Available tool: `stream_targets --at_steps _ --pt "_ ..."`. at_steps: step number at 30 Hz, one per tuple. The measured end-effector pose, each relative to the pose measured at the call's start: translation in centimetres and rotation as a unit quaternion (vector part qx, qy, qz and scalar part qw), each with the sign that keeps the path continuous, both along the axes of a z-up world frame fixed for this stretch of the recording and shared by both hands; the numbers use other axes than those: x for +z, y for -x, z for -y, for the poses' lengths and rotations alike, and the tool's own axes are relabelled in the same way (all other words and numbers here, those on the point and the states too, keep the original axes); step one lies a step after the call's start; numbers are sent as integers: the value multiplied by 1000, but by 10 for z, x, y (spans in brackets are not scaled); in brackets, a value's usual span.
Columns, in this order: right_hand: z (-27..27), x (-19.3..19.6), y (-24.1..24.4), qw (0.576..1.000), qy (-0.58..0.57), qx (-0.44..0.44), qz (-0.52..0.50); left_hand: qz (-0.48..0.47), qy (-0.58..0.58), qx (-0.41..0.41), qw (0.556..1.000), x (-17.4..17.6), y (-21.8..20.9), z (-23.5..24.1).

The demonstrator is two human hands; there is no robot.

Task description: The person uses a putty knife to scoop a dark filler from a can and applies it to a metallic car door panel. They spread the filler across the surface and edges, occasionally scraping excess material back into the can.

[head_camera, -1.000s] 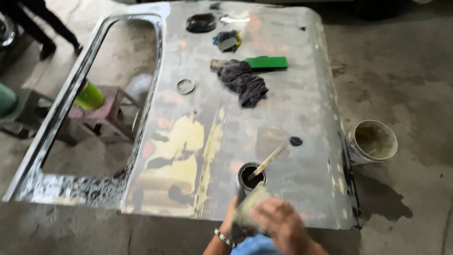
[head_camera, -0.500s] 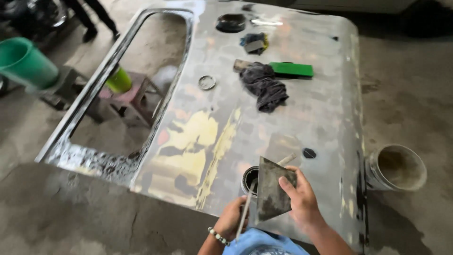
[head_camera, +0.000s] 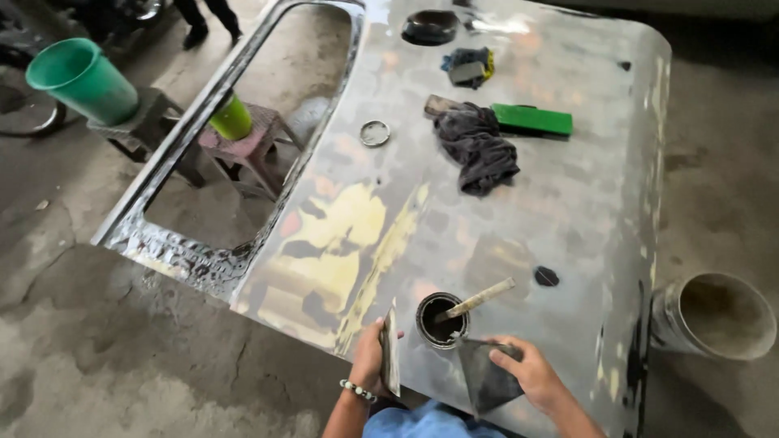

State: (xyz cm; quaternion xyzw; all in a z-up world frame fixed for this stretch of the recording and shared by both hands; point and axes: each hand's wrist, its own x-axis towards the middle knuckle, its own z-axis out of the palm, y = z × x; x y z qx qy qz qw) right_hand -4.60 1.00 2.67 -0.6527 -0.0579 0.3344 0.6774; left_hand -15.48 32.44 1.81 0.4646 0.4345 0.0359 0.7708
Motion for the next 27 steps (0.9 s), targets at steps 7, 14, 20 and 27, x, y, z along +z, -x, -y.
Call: stream_targets --at_steps 7,14,20,27 --pt "-10 -5 0 997 -17 60 -49 141 254 -105 951 -51 -8 46" --pt "56 12 -50 988 25 151 10 3 161 -168 973 -44 -28 81" --pt "72 41 -45 991 -11 90 -94 4 131 -156 979 -26 -32 73" --pt "85 0 -12 957 -120 -77 -253 98 140 -179 969 -46 -38 98"
